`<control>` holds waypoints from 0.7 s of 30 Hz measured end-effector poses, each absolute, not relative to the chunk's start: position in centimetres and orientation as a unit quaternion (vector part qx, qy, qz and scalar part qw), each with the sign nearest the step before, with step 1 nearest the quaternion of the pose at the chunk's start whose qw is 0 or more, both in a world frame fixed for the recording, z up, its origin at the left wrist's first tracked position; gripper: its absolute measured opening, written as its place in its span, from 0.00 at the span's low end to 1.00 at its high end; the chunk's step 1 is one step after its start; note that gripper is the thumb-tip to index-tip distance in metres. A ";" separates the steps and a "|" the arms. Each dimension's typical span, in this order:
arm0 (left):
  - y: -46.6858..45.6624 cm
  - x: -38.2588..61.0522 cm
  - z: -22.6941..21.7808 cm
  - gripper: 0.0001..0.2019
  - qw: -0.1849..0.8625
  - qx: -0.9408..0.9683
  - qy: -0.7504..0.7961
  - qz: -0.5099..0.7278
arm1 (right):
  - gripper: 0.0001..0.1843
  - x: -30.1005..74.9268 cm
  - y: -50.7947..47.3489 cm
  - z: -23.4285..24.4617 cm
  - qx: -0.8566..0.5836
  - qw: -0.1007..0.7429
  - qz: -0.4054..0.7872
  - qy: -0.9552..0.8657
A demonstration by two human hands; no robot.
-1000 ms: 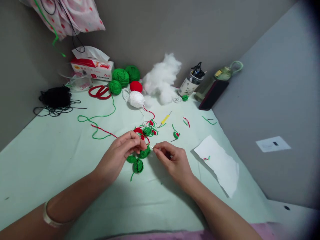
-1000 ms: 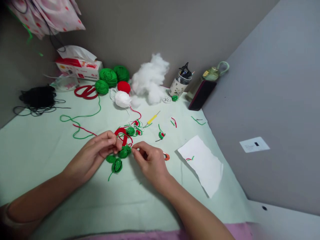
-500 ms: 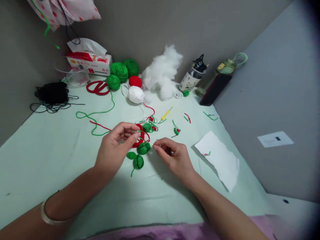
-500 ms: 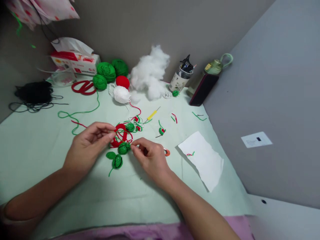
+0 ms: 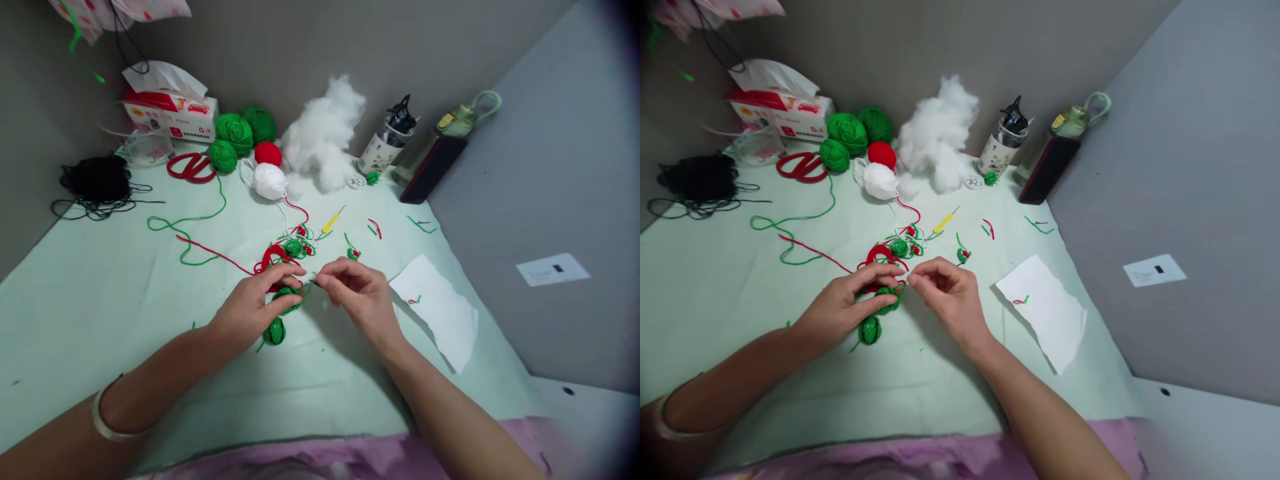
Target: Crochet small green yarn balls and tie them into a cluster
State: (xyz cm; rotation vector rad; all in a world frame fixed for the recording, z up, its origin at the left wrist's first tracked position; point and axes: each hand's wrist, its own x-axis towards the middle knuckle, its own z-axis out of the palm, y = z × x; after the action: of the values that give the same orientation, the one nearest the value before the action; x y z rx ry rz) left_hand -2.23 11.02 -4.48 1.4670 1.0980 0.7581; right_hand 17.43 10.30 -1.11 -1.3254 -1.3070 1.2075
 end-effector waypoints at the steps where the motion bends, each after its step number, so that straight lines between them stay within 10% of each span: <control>1: 11.1 -2.3 -4.5 0.17 0.553 0.616 0.460 0.320 | 0.08 17.5 10.3 -1.1 -0.530 0.455 0.486 -0.525; 21: 11.5 -2.7 -3.6 0.14 0.525 0.623 0.467 0.343 | 0.12 17.7 10.2 -1.4 -0.442 0.448 0.603 -0.490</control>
State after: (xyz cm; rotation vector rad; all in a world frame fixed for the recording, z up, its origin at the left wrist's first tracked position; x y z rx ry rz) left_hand -2.69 11.54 -3.60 1.4910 1.1178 0.8199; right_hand 17.66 10.18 -1.44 -1.0944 -1.2124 1.4920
